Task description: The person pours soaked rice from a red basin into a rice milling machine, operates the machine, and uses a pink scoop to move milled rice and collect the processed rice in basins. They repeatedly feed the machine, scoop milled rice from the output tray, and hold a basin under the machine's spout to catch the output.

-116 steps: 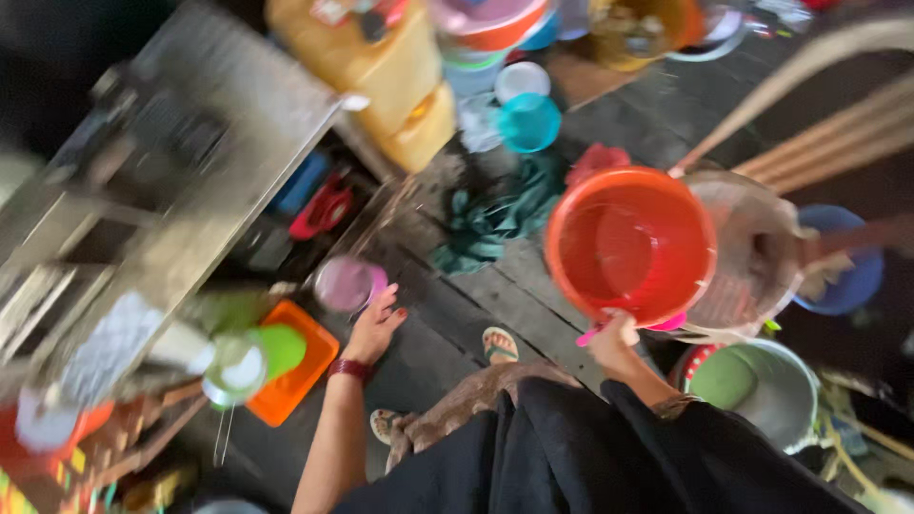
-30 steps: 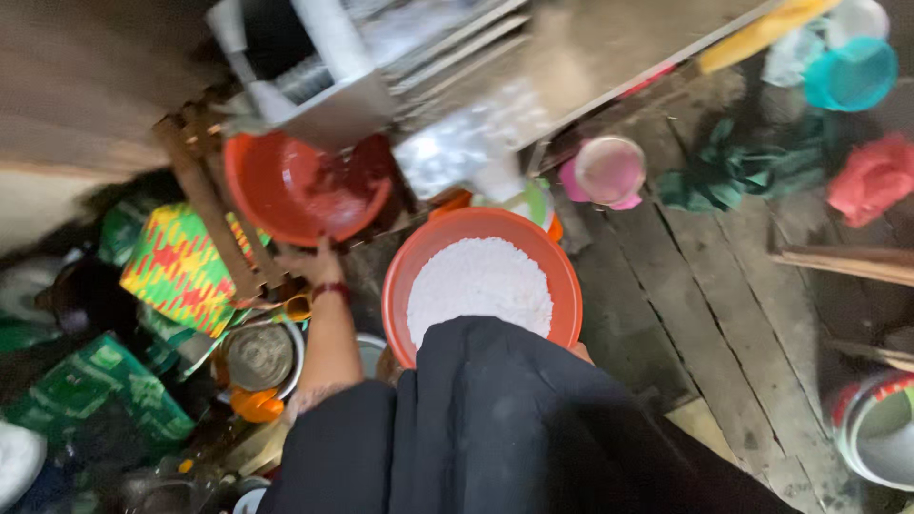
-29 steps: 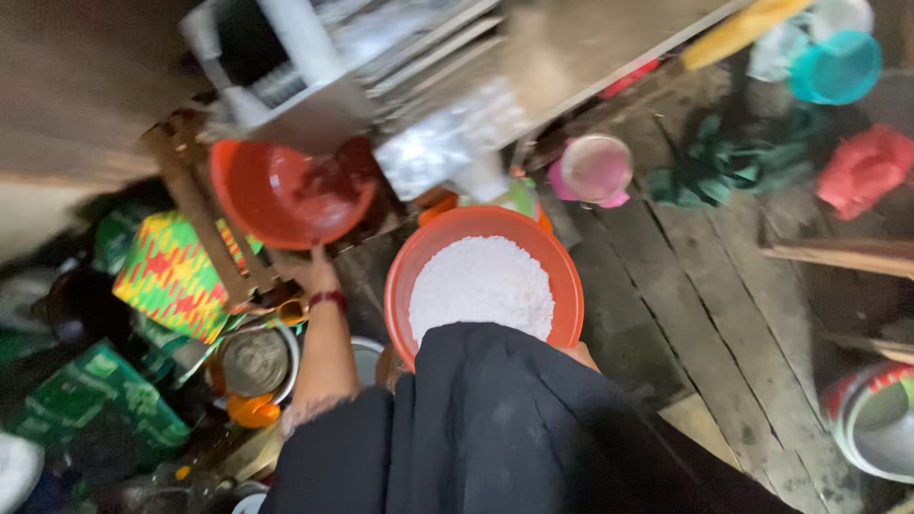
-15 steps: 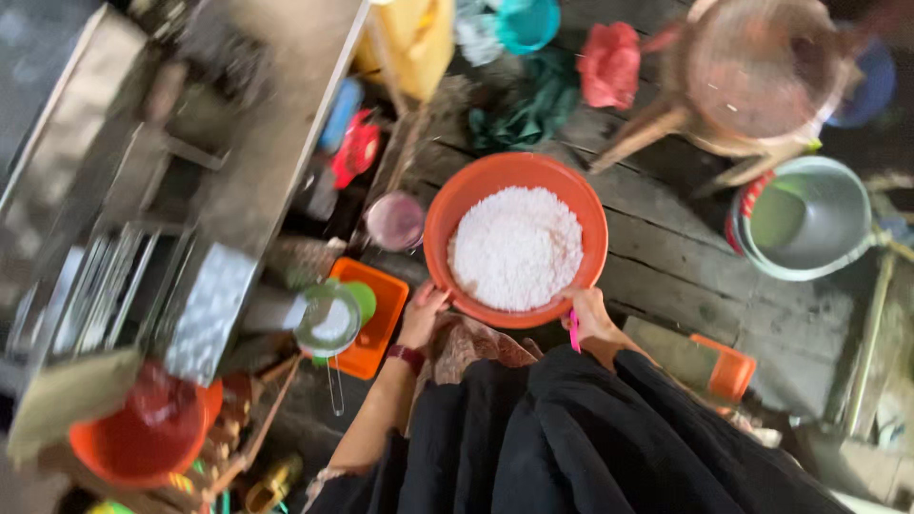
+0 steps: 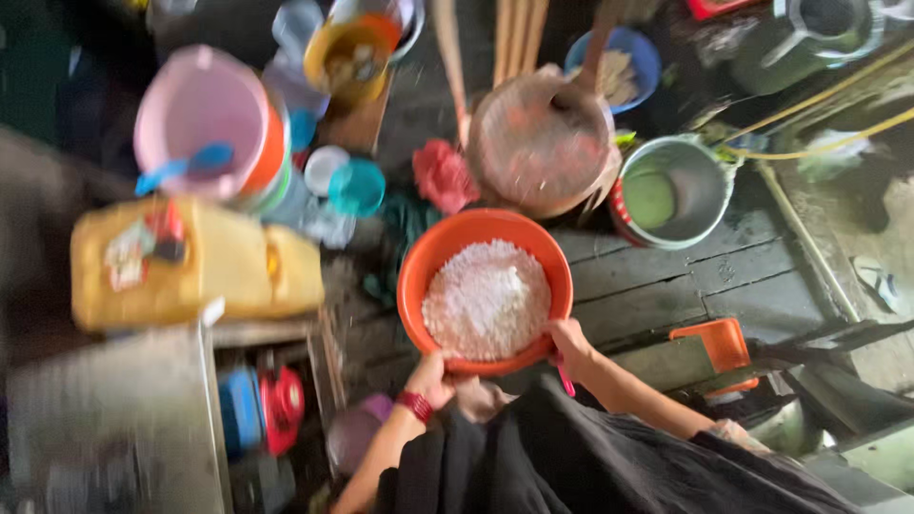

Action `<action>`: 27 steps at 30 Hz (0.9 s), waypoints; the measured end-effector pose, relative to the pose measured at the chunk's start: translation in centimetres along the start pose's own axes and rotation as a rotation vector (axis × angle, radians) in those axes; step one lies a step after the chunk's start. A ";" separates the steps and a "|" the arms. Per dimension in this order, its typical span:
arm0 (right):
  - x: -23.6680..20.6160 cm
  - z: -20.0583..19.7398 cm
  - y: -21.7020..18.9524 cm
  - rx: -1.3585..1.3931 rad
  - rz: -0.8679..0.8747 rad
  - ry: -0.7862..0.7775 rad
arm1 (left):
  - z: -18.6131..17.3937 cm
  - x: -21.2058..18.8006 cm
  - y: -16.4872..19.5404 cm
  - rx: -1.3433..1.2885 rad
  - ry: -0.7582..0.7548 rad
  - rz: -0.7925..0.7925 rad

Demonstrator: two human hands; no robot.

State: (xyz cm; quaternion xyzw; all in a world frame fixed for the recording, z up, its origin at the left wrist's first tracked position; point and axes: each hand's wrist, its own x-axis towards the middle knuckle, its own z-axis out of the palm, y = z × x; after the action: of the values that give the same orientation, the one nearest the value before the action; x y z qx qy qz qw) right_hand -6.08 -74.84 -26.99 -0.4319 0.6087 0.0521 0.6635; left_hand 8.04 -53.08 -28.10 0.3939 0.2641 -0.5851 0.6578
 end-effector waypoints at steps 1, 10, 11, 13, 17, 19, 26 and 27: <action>0.8 -0.5 -0.6 0.024 -0.034 -0.004 | 0.6 1.1 0.5 0.035 0.017 -0.025; 7.6 -15.2 -7.4 0.163 -0.030 -0.236 | 6.0 12.2 4.2 0.246 -0.024 -0.055; 9.0 -17.6 -9.0 0.178 -0.067 -0.207 | 7.0 13.6 4.5 0.217 -0.034 -0.068; 12.3 -22.5 -12.4 0.254 -0.166 -0.133 | 9.4 16.3 4.9 0.197 -0.015 -0.068; 22.2 -31.3 -22.1 0.491 -0.203 -0.050 | 15.8 20.6 5.0 0.212 0.050 0.026; 27.5 -35.3 -27.8 0.516 -0.214 0.027 | 19.5 22.3 4.1 0.844 -0.006 0.224; 41.8 -45.0 -46.1 0.508 -0.289 0.299 | 31.8 32.1 -0.4 0.508 0.130 0.033; 43.2 -45.6 -47.6 0.529 -0.262 0.342 | 33.1 33.7 -0.8 0.427 0.155 0.017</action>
State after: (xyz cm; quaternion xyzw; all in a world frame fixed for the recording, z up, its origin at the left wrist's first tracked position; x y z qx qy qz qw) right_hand -1.60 -153.14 -34.38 -0.3218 0.6431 -0.2664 0.6418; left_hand 9.47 -99.42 -37.28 0.5702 0.1805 -0.5903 0.5420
